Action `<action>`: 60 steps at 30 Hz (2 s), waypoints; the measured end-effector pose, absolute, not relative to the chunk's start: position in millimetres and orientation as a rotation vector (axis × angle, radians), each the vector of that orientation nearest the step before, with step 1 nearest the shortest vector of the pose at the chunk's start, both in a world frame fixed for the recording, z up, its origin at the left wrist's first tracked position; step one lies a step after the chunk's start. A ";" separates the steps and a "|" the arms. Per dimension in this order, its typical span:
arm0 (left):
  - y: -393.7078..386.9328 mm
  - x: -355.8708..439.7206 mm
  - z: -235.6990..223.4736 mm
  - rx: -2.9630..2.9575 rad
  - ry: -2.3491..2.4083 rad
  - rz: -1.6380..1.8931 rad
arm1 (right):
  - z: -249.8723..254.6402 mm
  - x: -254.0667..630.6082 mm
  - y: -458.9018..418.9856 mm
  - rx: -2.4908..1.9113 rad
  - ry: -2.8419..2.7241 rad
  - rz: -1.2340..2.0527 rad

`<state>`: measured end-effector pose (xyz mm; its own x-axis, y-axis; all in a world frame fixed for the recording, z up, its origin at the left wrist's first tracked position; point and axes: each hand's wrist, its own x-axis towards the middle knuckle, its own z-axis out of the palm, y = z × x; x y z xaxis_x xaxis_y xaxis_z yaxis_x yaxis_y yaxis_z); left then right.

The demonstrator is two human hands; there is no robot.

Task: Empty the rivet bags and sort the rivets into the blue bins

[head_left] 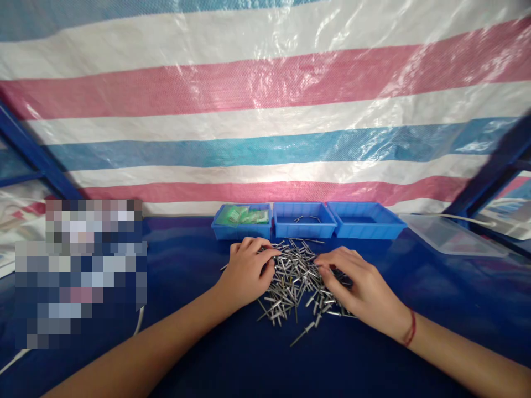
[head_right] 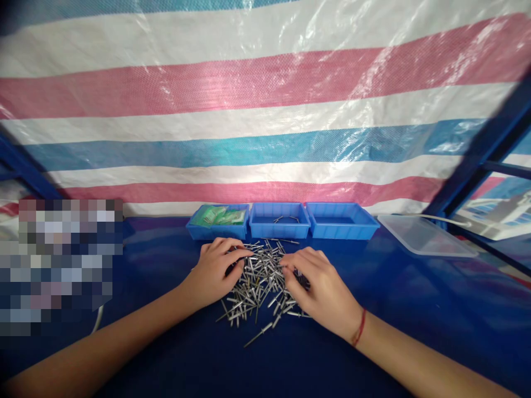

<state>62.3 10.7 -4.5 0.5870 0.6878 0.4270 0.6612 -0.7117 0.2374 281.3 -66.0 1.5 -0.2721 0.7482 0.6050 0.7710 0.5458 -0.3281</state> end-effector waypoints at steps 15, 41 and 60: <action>5.1 59.9 1.7 2.703 1.091 1.017 | -3.3 279.1 -62.7 -1.151 -2.043 -0.024; -21.5 88.1 -0.1 2.538 0.727 1.345 | 7.9 269.7 -60.7 -1.115 -2.131 -0.112; -11.8 82.3 -4.6 2.298 0.798 1.393 | 16.8 251.1 -54.1 -1.160 -1.971 -0.054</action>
<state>82.3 -11.8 -4.6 0.3626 0.6185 0.6971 0.2889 -0.7858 0.5469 251.1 -54.1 16.8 -0.2310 0.7061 0.6694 0.7417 0.5731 -0.3485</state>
